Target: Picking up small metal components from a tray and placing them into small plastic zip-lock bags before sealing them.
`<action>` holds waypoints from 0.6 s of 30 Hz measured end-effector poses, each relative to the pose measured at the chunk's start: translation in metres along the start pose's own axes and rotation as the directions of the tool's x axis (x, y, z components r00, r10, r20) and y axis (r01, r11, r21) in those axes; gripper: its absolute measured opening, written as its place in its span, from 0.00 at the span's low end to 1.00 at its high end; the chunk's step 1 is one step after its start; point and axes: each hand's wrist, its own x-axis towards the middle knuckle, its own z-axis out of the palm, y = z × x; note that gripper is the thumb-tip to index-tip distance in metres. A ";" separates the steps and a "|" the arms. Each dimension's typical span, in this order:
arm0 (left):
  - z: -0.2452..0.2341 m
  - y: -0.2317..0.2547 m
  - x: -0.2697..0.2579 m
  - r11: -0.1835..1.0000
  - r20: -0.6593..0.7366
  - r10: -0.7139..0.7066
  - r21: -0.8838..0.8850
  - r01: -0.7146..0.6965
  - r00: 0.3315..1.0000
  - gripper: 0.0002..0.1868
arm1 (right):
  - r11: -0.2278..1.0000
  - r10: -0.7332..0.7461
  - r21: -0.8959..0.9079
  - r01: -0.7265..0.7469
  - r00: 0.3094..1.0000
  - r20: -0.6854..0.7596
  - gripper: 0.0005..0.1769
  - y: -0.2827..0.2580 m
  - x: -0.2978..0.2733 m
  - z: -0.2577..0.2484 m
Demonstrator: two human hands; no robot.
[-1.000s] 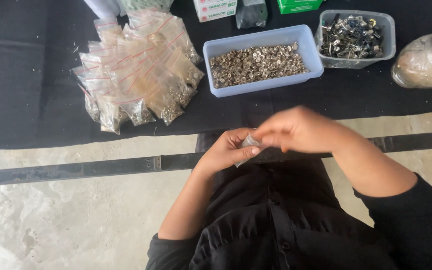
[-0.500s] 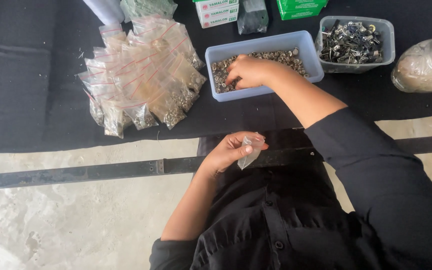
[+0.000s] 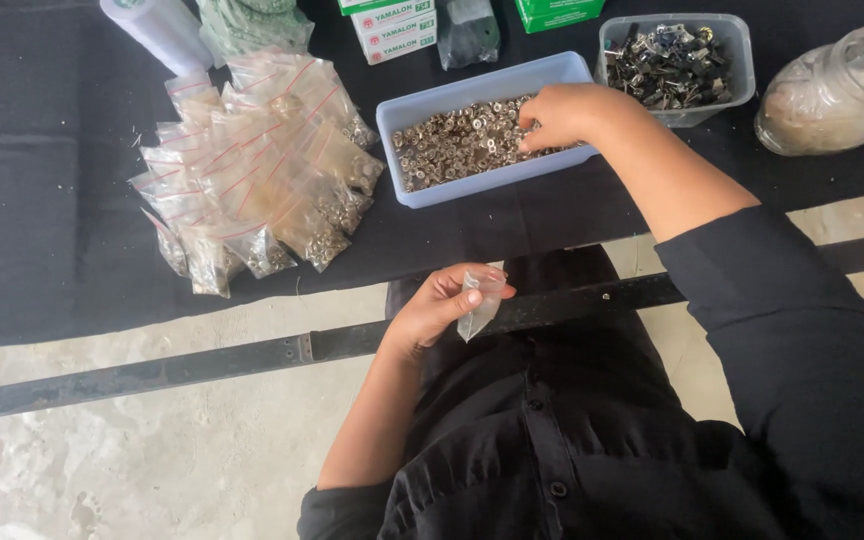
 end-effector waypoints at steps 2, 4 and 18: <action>-0.002 -0.004 0.001 1.000 -0.001 0.002 -0.005 -0.002 1.000 0.23 | 1.000 0.008 -0.012 -0.008 1.000 0.024 0.35 -0.005 -0.004 0.002; -0.002 -0.004 0.001 1.000 -0.003 0.003 -0.009 -0.003 1.000 0.23 | 1.000 0.016 -0.022 -0.015 0.999 0.048 0.41 -0.008 -0.003 0.005; -0.014 0.063 0.036 0.974 -0.232 0.228 0.061 -0.220 0.946 0.35 | 0.866 -0.050 0.472 0.166 0.968 -0.247 0.13 -0.004 0.054 0.033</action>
